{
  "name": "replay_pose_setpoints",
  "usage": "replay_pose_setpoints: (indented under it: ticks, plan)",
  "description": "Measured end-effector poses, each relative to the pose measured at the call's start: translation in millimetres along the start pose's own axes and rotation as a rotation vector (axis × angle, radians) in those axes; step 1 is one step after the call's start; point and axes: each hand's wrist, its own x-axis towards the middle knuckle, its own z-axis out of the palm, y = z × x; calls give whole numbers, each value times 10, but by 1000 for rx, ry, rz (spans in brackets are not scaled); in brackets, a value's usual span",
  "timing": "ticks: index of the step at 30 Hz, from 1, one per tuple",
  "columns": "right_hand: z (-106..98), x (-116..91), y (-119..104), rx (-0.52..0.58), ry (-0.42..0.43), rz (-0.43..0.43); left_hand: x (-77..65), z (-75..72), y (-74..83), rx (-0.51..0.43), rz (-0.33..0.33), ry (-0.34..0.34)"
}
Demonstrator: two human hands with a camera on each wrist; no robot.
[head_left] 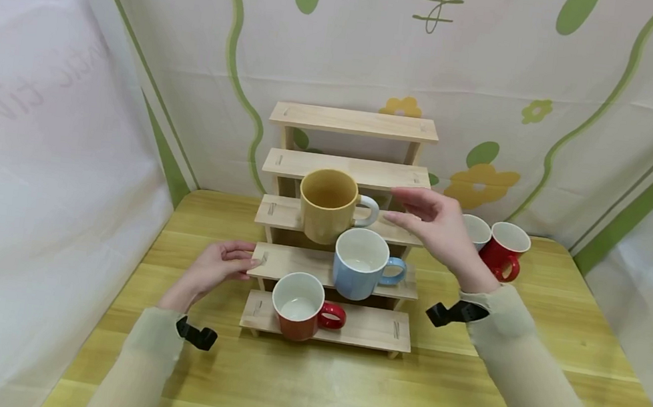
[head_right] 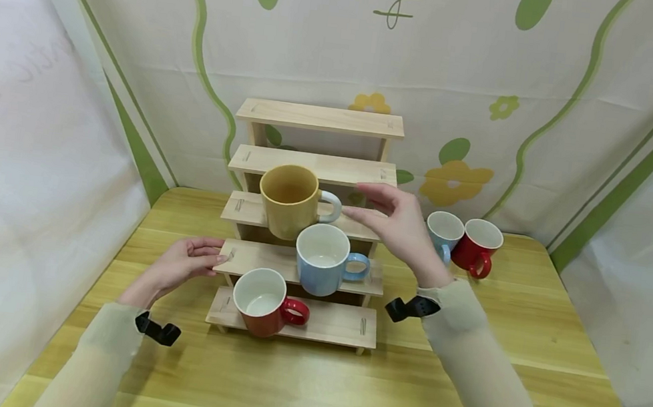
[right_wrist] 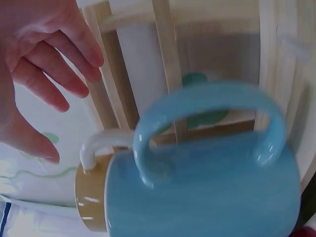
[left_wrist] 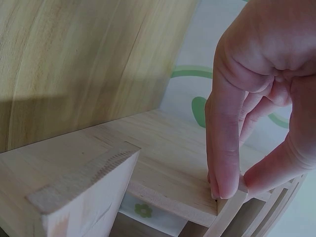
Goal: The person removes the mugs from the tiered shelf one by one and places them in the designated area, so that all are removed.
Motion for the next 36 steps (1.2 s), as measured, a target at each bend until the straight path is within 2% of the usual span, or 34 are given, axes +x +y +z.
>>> replay_pose_setpoints:
  ticks: [4, 9, 13, 20, 27, 32, 36]
  plan:
    - [134, 112, -18, 36, -53, -4, -3, -3, -2, 5, -6, 2]
    - [244, 230, -1, -8, -116, -5, 1, 2, 2, 7, -16, 4]
    - [285, 271, 11, -21, -135, -2, 5, 2, -6, 6, -14, 1]
    - [302, 333, -10, -69, -158, 0, -4, -5, -1, 2, -6, -2]
    - [241, 372, -72, -99, -219, 7, 1, 0, -3, 0, -10, 5]
    - [233, 384, -95, -143, -227, 8, 2, 3, -1, -3, -12, 11]
    - [235, 396, -77, -133, -227, 9, 2, -4, -1, -1, -11, 6]
